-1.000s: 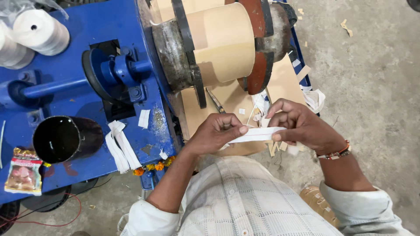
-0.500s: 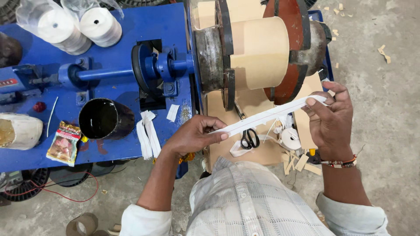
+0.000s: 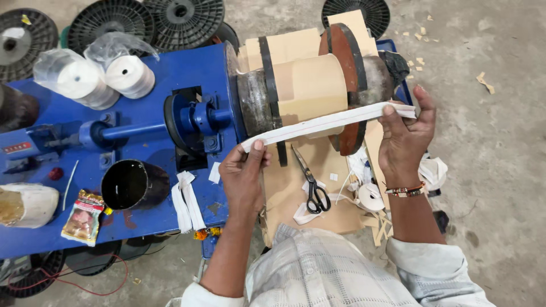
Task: The person cuts a sheet of brown paper with scissors and wraps it around a rotating machine mold. They apply glue to the seam and secure it with white tape strips, repeating the process to build up the cone structure.
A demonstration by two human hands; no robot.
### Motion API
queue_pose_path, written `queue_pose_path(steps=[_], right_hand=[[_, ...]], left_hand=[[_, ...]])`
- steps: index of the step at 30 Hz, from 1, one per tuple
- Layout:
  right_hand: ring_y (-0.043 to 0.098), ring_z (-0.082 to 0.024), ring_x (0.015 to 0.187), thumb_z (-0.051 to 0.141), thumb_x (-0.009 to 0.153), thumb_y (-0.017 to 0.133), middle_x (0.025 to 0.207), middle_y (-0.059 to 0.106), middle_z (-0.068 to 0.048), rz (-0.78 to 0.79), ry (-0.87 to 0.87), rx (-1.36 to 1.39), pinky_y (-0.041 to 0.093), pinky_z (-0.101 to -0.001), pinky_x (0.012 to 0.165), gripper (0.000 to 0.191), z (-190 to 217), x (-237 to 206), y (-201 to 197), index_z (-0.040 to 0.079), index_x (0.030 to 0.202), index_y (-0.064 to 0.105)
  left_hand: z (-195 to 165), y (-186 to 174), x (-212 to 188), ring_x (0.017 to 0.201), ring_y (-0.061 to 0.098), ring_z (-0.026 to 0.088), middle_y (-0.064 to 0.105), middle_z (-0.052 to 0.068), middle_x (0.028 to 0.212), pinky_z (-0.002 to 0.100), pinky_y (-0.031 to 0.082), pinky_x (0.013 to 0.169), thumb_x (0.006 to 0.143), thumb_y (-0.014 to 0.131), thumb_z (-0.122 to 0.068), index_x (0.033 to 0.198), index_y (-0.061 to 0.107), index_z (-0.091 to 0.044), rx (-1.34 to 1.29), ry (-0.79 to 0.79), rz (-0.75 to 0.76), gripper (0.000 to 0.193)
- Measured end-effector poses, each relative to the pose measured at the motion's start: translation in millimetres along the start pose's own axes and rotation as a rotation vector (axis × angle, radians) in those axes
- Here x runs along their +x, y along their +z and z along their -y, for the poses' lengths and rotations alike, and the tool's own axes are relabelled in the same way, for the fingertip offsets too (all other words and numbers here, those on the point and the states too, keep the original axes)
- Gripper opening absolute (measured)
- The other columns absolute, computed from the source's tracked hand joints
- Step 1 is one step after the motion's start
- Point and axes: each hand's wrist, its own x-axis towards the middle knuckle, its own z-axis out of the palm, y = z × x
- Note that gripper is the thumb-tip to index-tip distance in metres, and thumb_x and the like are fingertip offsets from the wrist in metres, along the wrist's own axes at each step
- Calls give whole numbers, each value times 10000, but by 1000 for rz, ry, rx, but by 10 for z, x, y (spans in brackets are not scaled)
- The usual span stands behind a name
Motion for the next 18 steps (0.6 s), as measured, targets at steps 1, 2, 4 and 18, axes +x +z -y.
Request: queue_pose_path(steps=[1,2,4,18], right_hand=[[700,-161,998,-103,993,747,1150,691,-87,-21,2,8,615,-315,865,530,-29,37,11,80,1419,490],[703,-157,1002,-96,990,760,1153,687,-76,-42,7,15,621,-315,863,532,-60,74,22,79,1414,492],[714,-166,995,-80,991,771,1151,689,-83,-81,43,42,620,-305,841,520,-122,143,44,74,1402,491],[721,-170,859,-36,931,796,1011,732,-125,-157,37,-19,615,-315,789,534,-381,303,166,25,1365,491]], left_hand=[[5,54,9,723,647,91,724,42,846,241,541,669,984,725,-159,1029,738,14,-19,21,-7,180],[12,109,11,731,641,84,724,36,861,239,541,679,992,718,-167,1034,740,7,-37,39,-16,180],[11,207,44,734,654,92,722,33,864,242,544,670,997,707,-183,1031,732,-12,-80,42,-54,176],[116,461,255,707,581,38,770,49,969,210,487,629,1064,554,-270,1259,675,-77,-218,29,-234,299]])
